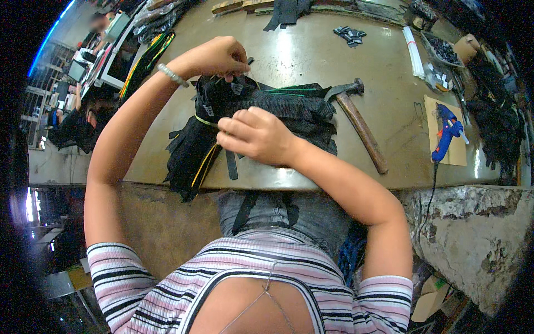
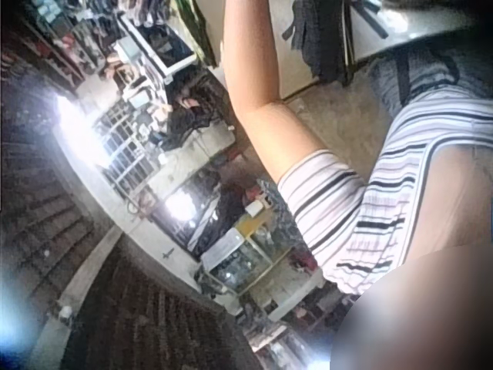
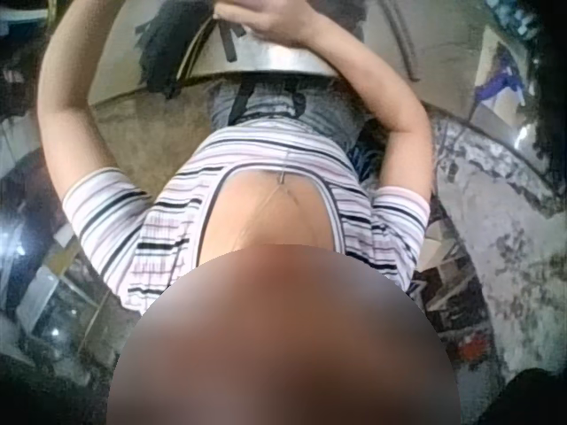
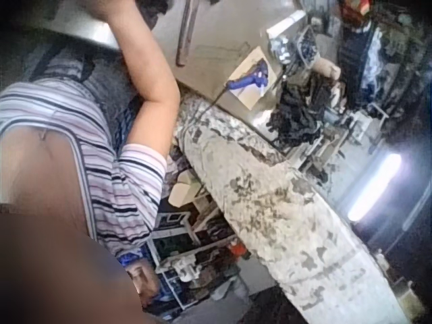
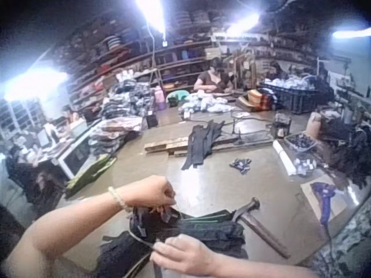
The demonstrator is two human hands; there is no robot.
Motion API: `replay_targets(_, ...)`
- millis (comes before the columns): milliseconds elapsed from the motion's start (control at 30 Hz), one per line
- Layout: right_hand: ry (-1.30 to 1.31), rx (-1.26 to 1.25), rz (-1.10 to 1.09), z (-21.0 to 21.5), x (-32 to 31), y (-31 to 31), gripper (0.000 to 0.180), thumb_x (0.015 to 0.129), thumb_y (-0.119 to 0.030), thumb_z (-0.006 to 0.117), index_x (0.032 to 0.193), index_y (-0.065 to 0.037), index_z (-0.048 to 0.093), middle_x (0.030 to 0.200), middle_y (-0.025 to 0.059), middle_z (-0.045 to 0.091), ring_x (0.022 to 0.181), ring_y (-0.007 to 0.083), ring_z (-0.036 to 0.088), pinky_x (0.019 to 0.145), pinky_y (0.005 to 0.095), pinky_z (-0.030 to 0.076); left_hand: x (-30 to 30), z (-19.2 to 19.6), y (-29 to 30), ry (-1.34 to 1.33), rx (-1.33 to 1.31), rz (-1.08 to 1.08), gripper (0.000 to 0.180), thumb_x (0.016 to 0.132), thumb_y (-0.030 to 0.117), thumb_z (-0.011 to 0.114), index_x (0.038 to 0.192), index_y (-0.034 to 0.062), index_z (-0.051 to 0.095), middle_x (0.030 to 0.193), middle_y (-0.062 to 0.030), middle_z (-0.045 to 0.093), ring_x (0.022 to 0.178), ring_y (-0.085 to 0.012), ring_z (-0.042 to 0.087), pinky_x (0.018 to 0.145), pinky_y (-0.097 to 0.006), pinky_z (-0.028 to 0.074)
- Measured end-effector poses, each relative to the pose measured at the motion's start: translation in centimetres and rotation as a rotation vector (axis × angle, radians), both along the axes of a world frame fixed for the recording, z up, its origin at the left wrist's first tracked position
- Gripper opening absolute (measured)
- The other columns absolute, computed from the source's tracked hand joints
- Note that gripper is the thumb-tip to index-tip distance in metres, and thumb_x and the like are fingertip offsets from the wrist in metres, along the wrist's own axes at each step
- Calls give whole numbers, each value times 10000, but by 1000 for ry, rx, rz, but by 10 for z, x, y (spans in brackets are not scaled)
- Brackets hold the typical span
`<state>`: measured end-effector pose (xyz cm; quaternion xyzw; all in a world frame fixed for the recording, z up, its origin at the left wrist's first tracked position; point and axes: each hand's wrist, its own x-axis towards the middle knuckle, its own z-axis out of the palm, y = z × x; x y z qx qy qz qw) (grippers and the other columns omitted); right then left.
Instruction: The person assembles fabric straps by applying hot glue to join patterned and black webbing pieces, then attaches small metal buckles. They bundle the finished straps with a rubber band and continue assembling additional units.
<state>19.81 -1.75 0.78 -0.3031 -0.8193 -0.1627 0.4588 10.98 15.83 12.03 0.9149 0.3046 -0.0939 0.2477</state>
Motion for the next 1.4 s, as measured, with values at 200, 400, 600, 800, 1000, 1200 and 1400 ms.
replay_targets(200,207,-92,156,-1,-7,6,132,827,-129,643,924,-58,587,1057,109,615,904,260,616,776,386,552,5,-20,13,54,167,-91,356,866,306,721,850,-50,717,666,-97,668,558,-165,597,554,-335,497)
replay_targets(400,520,-408,-249,-4,-1,16,125,1016,-93,497,1096,-2,464,989,191,676,885,345,695,755,399,551,3,-5,0,-10,105,-96,360,853,313,735,861,-46,717,653,-98,656,574,-163,597,559,-334,487)
replay_targets(600,659,-638,-245,0,5,26,164,1047,-164,471,1106,-11,463,849,156,689,767,263,730,610,359,573,-32,12,-27,-95,162,-54,264,883,234,710,911,-29,724,651,-99,655,569,-146,622,542,-306,494)
replay_targets(800,650,-517,-245,-1,5,31,153,1024,-154,487,1081,-16,455,823,197,672,709,404,686,583,498,527,-65,-21,-86,-418,-52,325,235,905,213,721,903,-22,728,686,-46,680,598,-80,631,527,-241,481)
replay_targets(1000,506,-421,-218,13,22,31,315,943,-239,665,1104,7,553,955,190,663,901,311,679,802,381,539,-67,-45,-98,-600,116,280,200,888,145,699,942,-47,709,774,-134,709,654,-194,684,616,-317,540)
replay_targets(1200,-222,-844,-661,17,41,15,1001,604,-659,808,1233,75,547,1201,243,617,1189,371,559,1034,444,409,-69,-49,-110,-547,436,270,131,875,145,676,864,14,673,795,-128,660,704,-290,648,646,-371,509)
replay_targets(1400,-249,-222,-758,4,5,-3,341,747,-324,692,920,-48,591,830,67,580,811,222,551,755,351,425,-62,-48,-101,-799,589,292,147,887,165,668,854,21,663,789,-108,660,693,-271,644,629,-359,503)
